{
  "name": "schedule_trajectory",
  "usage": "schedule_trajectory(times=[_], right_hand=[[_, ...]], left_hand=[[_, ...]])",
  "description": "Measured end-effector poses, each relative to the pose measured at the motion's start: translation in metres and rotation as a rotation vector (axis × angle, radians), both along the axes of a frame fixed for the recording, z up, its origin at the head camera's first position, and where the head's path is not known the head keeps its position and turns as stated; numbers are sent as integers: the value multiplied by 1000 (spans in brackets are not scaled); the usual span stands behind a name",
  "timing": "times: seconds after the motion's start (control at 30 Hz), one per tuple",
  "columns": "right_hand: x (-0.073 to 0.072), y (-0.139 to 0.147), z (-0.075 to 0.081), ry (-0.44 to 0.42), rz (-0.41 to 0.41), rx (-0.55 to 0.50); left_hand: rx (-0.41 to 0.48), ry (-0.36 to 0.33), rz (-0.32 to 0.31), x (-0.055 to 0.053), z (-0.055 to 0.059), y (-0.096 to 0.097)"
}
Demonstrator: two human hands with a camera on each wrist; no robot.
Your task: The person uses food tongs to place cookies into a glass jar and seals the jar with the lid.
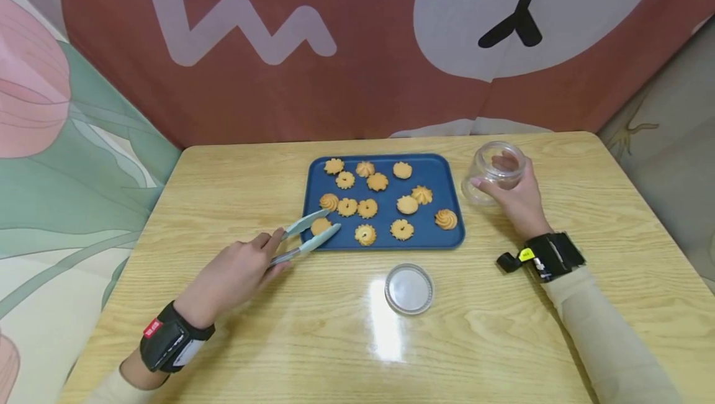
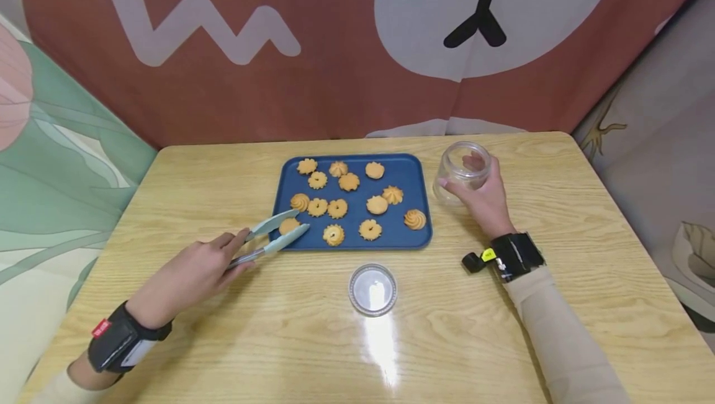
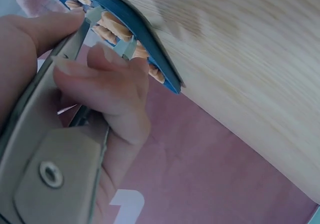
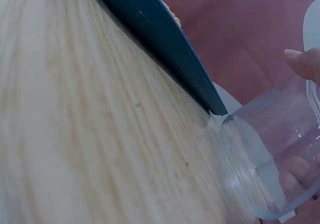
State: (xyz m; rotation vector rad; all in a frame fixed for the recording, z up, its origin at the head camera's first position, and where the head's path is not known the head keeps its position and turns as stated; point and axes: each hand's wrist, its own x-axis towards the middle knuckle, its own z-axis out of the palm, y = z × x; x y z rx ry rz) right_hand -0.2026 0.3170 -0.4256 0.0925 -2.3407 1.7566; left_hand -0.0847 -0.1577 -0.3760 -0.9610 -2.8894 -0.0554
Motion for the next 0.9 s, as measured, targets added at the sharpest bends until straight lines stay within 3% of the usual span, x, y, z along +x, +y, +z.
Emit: schedule_trajectory(times=[0.33, 0.6, 0.9], right_hand=[[1, 0, -1, -9, -10, 11], [-15, 14, -24, -6, -20, 24], [-14, 12, -24, 3, -23, 20]], left_hand=[[-18, 34, -2, 2, -1, 1], [-7, 39, -3, 2, 0, 2], [14, 37, -15, -2, 6, 13]])
